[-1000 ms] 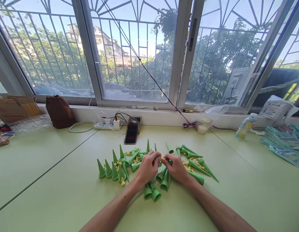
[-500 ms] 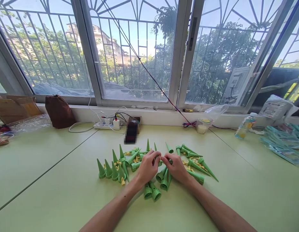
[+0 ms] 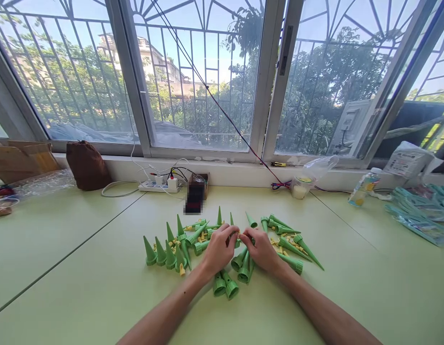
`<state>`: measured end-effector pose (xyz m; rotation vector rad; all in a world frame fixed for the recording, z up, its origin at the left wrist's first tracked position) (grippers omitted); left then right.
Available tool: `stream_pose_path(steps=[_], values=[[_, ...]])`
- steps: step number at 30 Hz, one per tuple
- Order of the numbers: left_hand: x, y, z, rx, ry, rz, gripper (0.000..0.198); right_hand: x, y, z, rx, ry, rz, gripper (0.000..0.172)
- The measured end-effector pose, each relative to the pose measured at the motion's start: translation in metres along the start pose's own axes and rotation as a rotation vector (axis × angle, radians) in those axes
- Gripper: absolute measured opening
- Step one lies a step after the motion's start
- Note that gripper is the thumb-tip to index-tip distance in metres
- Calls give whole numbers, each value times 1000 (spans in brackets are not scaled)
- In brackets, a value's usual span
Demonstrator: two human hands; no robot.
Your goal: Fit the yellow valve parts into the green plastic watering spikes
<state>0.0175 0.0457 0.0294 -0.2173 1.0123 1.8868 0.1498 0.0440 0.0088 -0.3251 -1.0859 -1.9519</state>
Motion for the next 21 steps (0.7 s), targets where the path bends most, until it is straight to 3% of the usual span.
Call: stream_pose_path(steps=[8, 14, 21], values=[[0, 0, -1, -2, -4, -4, 19, -3, -3, 1, -24, 8, -32, 44], [4, 0, 0, -15, 32, 29, 20, 5, 1, -1, -23, 24, 56, 22], [5, -2, 1, 3, 12, 32, 25, 1, -1, -1, -7, -9, 48, 20]])
Point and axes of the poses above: each hand's wrist, its own z-axis towards the middle knuckle, its own y-axis out of the back of the hand, x = y × z, the point moved 6 cm from there along z, towards the middle knuckle, and after that the axes turned 5 degrees about -x, right-handed, at the moved point
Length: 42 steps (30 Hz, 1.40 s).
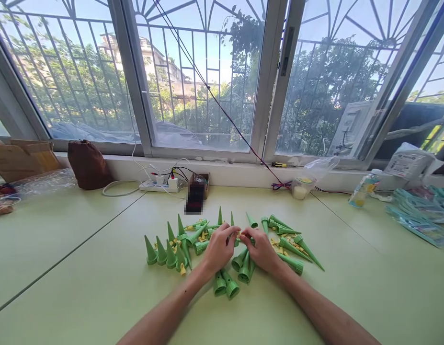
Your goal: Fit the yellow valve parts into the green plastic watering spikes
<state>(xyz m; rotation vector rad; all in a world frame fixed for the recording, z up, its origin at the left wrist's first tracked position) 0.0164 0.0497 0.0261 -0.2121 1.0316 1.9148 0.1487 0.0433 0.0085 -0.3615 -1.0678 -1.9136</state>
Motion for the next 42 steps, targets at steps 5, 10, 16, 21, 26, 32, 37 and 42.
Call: stream_pose_path(steps=[5, 10, 16, 21, 26, 32, 37, 42], values=[[-1, 1, 0, -11, -4, -7, 25, -1, 0, 0, 11, 8, -31, 23], [-3, 2, 0, -14, -5, -4, 23, -3, -2, 0, 15, 14, -63, 30], [-3, 4, 1, -45, -4, -13, 24, 0, 4, 1, -41, -4, -1, 33], [-1, 4, 1, -46, 11, -4, 24, 1, 6, 1, -65, -10, 59, 21], [-2, 3, 0, -38, 8, 1, 22, -1, 5, 1, -42, -19, 23, 21], [-4, 3, -1, -29, 2, -7, 23, -1, 4, 1, -31, 7, -64, 28], [-3, 2, -1, -31, -7, -8, 23, -1, 6, 2, -59, -7, -31, 31], [-17, -7, -8, 158, -198, 9, 27, 1, 18, 3, -181, -19, 66, 27]])
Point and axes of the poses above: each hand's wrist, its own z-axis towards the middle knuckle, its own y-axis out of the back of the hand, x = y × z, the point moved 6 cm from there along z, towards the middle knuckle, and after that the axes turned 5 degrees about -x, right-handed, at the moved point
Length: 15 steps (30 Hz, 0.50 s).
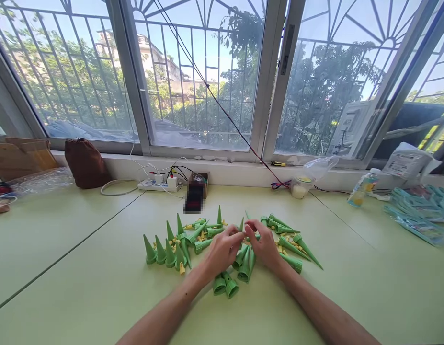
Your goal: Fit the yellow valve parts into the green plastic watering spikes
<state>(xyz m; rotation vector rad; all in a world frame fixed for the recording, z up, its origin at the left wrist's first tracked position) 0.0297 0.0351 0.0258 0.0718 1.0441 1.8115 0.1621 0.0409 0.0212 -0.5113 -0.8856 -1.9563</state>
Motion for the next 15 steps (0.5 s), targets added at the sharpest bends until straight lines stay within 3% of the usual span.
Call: stream_pose_path(steps=[3, 8, 11, 15], values=[[-7, -5, -4, 81, -85, 39, 28, 3, 2, 0, -20, 51, -5, 27], [-4, -2, -3, 38, -75, 45, 34, 6, 2, -2, -60, 97, 2, 28], [5, 7, 1, -76, 6, 84, 36, 5, 4, -1, -85, 69, -10, 30], [22, 25, 4, -226, 220, 265, 29, 1, 6, -1, -104, 13, -27, 34]])
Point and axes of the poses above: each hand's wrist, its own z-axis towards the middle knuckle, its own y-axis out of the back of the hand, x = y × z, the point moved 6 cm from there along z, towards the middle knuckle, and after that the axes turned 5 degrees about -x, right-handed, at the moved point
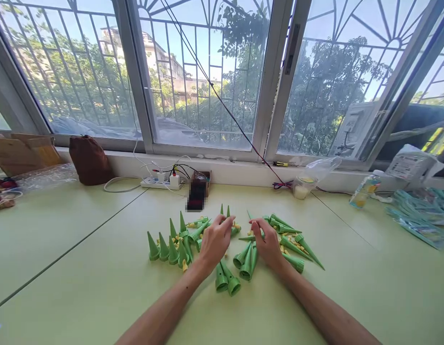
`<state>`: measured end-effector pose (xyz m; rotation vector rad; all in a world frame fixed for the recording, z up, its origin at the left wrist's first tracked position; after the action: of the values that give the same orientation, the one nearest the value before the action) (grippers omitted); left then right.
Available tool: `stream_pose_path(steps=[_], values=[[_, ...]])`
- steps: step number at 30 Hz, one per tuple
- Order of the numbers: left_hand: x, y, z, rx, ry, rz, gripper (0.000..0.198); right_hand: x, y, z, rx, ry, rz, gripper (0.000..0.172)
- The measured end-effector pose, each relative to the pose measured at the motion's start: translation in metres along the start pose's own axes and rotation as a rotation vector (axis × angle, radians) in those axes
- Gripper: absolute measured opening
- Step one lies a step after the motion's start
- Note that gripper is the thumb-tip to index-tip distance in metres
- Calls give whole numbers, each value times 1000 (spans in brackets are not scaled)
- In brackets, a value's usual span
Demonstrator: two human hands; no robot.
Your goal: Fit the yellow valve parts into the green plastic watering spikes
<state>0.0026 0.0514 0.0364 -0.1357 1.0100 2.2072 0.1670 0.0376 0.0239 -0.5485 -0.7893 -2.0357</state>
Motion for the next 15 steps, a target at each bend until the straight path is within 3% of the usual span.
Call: stream_pose_path(steps=[5, 15], values=[[10, 7, 6, 37, 105, 265, 40, -1, -1, 0, 5, -5, 2, 35], [22, 1, 3, 121, 167, 471, 40, -3, -1, 0, 20, -8, -15, 36]])
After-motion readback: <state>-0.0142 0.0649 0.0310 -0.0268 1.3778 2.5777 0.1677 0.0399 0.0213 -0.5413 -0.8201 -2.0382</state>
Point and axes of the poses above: each hand's wrist, its own z-axis towards the middle knuckle, its own y-axis out of the back of the hand, x = y × z, the point moved 6 cm from there along z, towards the middle knuckle, and after that the axes turned 5 degrees about -x, right-handed, at the moved point
